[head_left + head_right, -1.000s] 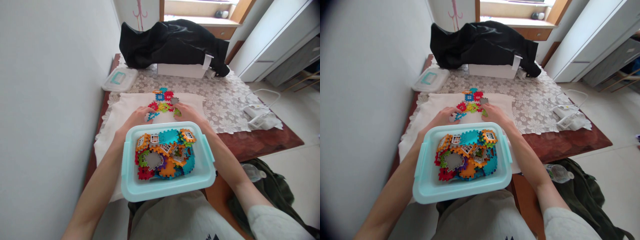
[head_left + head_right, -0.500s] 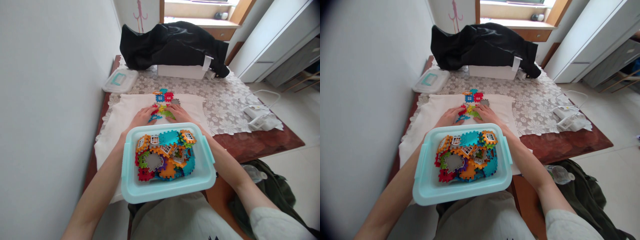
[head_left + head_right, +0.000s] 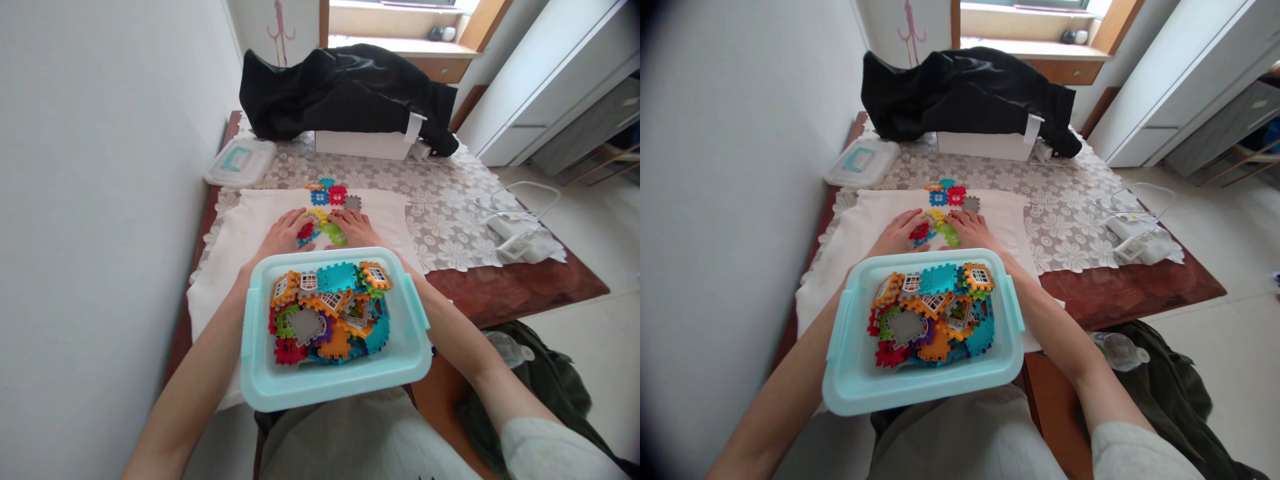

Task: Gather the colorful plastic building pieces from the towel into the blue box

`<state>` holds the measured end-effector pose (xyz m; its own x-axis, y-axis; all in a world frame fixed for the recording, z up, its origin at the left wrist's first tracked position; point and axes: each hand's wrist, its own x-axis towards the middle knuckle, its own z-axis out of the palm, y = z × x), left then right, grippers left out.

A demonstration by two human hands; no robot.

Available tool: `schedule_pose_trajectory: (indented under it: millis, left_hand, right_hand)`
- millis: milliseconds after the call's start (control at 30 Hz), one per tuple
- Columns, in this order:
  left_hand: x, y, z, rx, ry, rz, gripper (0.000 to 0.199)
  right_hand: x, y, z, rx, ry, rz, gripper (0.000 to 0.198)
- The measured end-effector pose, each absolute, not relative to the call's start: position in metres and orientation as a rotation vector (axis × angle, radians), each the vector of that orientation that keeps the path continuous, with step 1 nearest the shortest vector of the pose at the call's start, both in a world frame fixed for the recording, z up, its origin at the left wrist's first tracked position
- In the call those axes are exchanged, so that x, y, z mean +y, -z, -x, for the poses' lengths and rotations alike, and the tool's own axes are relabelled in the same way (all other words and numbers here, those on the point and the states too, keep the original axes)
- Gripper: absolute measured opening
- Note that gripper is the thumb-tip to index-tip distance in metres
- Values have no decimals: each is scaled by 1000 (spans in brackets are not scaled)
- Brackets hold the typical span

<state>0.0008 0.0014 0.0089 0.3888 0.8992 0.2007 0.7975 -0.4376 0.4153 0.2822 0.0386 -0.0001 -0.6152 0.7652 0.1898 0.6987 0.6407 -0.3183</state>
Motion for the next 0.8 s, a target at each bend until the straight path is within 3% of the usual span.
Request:
schedule_pose_trajectory:
  millis: [67,233,467,700,800]
  left_hand:
    - [1,-9,-1,1507,-529,-2390,72]
    - [-2,-15,-3,1622,-500,-2383,62]
    - [0,-18,-3,1538,-580,-2390,48]
    - [-6,-24,-4,1515,-593,-2351,44]
    - [-9,-25,-4,1514,-573,-2359,42]
  right_hand:
    - [41,1,-283,-2528,-317,1160,72]
    - [46,4,-282,-2497,-304,1103,64]
    - [44,3,-281,-2478,-308,1042,34]
    - [39,-8,-282,-2481,-298,1098,37]
    - [36,-15,-283,-2510,-318,1103,29]
